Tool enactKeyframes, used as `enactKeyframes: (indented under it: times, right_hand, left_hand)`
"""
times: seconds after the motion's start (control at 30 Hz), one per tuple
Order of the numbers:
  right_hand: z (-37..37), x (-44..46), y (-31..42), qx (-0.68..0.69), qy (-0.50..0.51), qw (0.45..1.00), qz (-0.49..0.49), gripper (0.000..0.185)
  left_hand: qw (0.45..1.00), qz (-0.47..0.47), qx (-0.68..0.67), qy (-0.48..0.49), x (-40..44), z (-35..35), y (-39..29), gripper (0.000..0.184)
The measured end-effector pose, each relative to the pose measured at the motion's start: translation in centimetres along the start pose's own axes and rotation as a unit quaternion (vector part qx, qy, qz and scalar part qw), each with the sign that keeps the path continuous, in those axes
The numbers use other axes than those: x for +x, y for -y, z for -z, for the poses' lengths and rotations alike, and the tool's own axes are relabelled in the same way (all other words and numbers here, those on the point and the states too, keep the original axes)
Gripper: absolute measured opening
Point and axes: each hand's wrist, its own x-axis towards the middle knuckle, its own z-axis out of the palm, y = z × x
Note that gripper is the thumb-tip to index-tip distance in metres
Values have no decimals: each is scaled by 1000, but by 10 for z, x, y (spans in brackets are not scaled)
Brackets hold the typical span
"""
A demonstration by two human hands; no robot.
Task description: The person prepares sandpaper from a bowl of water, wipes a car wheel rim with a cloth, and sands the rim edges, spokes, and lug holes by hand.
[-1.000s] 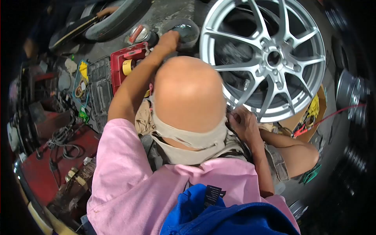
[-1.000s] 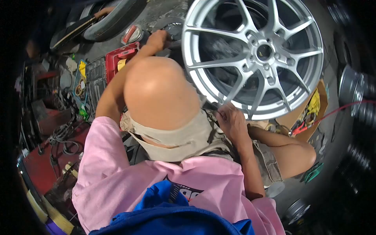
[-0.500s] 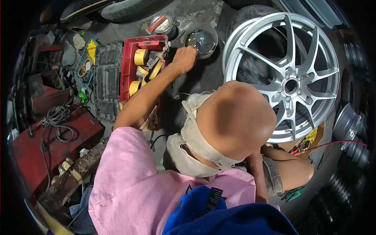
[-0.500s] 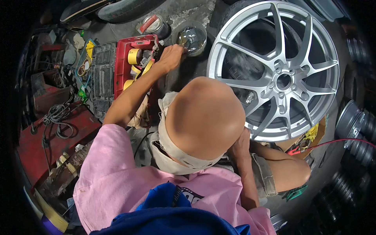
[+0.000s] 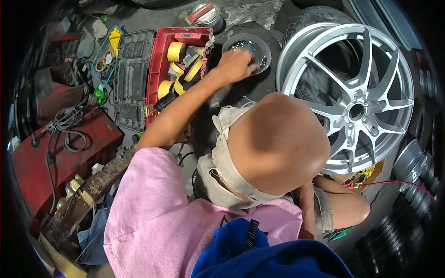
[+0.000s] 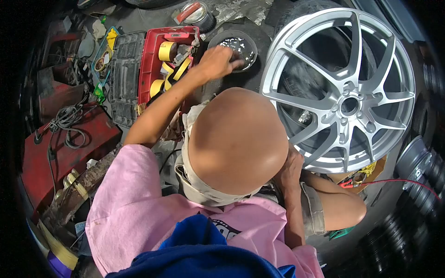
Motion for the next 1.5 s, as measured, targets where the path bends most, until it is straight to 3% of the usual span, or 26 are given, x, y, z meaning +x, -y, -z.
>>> enactKeyframes:
  times: [0.03, 0.1, 0.13, 0.2, 0.23, 0.27, 0.3, 0.33, 0.43, 0.5, 0.57, 0.63, 0.77, 0.9, 1.0, 1.1, 1.13, 1.17, 1.23, 1.27, 1.33, 1.5]
  right_hand:
    - [4, 2, 11, 0, 2, 1000, 1, 22]
    - [8, 6, 25, -148, 68, 986, 21, 24]
    - [8, 6, 24, -148, 69, 986, 23, 24]
    - [8, 4, 20, -156, 69, 985, 10, 25]
    - [5, 1, 4, -159, 67, 985, 8, 25]
    - [-1, -4, -23, -60, 21, 998, 16, 23]
    - [-5, -6, -32, 41, -27, 999, 25, 21]
    - [-5, -11, -40, 40, -29, 999, 22, 21]
    - [-6, -11, -30, -150, -132, 969, 146, 19]
    - [1, 5, 11, -130, 35, 991, -19, 19]
    - [3, 7, 24, -133, 33, 990, -26, 17]
    - [6, 7, 32, -135, 31, 990, -32, 16]
    - [9, 8, 40, -156, 11, 988, -13, 19]
    - [2, 10, 26, -144, 13, 989, -7, 23]
    - [2, 10, 26, -136, 22, 990, -29, 25]
    - [2, 11, 27, -132, 13, 991, -21, 26]
    - [2, 11, 27, -130, 13, 991, -22, 26]
    - [2, 12, 27, -138, 14, 990, -19, 26]
    - [3, 12, 27, -145, 14, 989, -19, 26]
    - [4, 12, 28, -145, 22, 989, -31, 26]
    - [4, 12, 27, -143, 30, 988, -43, 26]
    - [5, 14, 31, -144, 27, 989, -33, 27]
  left_hand:
    - [997, 3, 39, -73, 9, 4, -2, 34]
    - [984, -18, 75, -159, 40, -11, 21, 33]
    - [984, -17, 75, -160, 62, -16, 33, 33]
    - [986, 125, 82, 71, 95, -20, 40, 29]
    - [987, 122, 80, 71, 99, -23, 40, 29]
    - [972, 196, -8, 125, 101, -19, 35, 27]
    - [962, 215, -10, 167, 113, -26, 42, 25]
    - [950, 232, -10, 210, 124, -33, 48, 24]
    - [955, 219, 33, 197, 134, -48, 61, 28]
    - [959, 216, 9, 183, 123, -44, 57, 34]
    - [962, 212, -15, 168, 119, -47, 53, 41]
    - [962, 187, 93, 174, 117, -55, 45, 53]
    - [963, 180, 135, 151, 108, -58, 43, 54]
    - [981, 163, 87, 50, 82, -28, 40, 52]
    - [994, 99, -42, -34, 75, -18, 58, 52]
    - [989, 138, -35, -40, 59, -2, 44, 50]
    - [993, 101, -26, -63, 53, -2, 44, 40]
    - [993, 101, -25, -62, 51, -2, 47, 40]
    - [961, 146, -235, 31, 47, -2, 56, 25]
    - [961, 146, -234, 32, 46, -6, 64, 25]
    - [918, 143, -369, 36, 46, -12, 82, 18]
    - [907, 175, -383, 9, 34, 5, 77, 19]
